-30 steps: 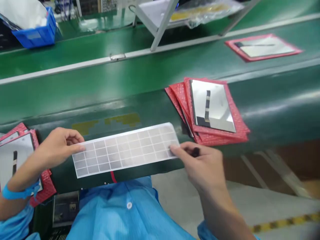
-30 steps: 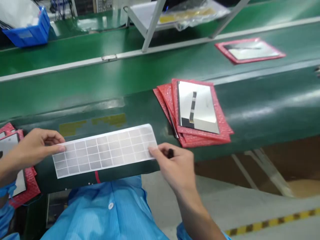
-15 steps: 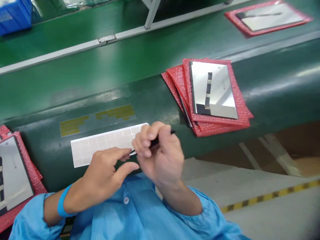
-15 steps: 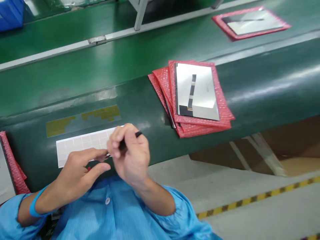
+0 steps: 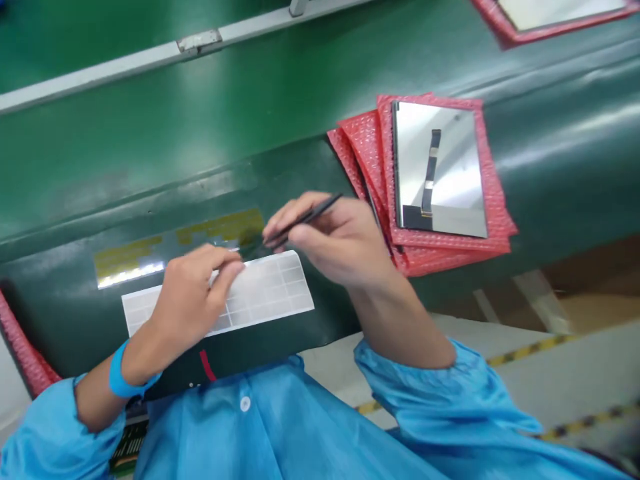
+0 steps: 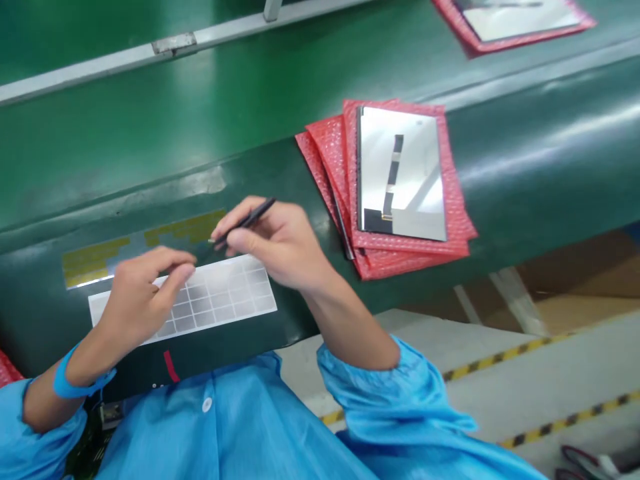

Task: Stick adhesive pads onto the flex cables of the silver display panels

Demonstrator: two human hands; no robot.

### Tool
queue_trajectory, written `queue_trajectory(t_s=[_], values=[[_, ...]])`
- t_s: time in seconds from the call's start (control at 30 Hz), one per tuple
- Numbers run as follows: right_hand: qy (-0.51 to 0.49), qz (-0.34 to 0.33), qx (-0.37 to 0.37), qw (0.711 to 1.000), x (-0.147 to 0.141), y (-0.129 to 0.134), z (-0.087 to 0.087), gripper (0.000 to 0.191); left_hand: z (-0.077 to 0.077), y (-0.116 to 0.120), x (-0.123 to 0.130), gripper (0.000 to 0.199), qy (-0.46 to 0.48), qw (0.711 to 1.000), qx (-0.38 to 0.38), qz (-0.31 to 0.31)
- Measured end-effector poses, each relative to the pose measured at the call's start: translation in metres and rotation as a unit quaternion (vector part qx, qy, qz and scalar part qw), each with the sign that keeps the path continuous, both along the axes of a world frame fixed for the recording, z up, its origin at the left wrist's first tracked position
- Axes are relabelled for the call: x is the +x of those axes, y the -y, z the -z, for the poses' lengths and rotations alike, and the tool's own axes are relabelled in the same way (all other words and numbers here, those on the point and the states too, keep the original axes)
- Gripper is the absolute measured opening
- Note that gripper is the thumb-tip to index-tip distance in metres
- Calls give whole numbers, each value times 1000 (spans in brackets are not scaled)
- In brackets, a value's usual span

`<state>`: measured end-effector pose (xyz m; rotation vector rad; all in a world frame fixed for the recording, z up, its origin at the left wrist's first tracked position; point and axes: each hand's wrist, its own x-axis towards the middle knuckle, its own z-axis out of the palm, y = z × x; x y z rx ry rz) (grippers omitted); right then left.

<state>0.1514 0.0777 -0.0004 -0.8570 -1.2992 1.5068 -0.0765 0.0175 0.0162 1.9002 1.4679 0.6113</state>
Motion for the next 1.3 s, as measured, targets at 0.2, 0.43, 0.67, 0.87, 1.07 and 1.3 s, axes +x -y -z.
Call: queue_trajectory(t_s=[0.2,0.43,0.67,0.87,1.07,1.3], values=[[82,100,-32,991,3,-29,34,44,56,-14,11,29,-150,977,153,1],[113,125,-39,985,4,-24,35,42,56,-12,11,28,-164,968,191,12],[126,94,-52,986,5,-26,31,45,56,-13,13,27,-174,964,200,15],[115,106,-28,987,6,-28,39,43,55,-13,15,25,-169,963,211,15],[116,88,-8,989,8,-27,40,38,57,-13,15,26,-170,961,220,17],[125,80,-12,989,9,-28,38,40,56,-13,15,25,-166,961,221,20]])
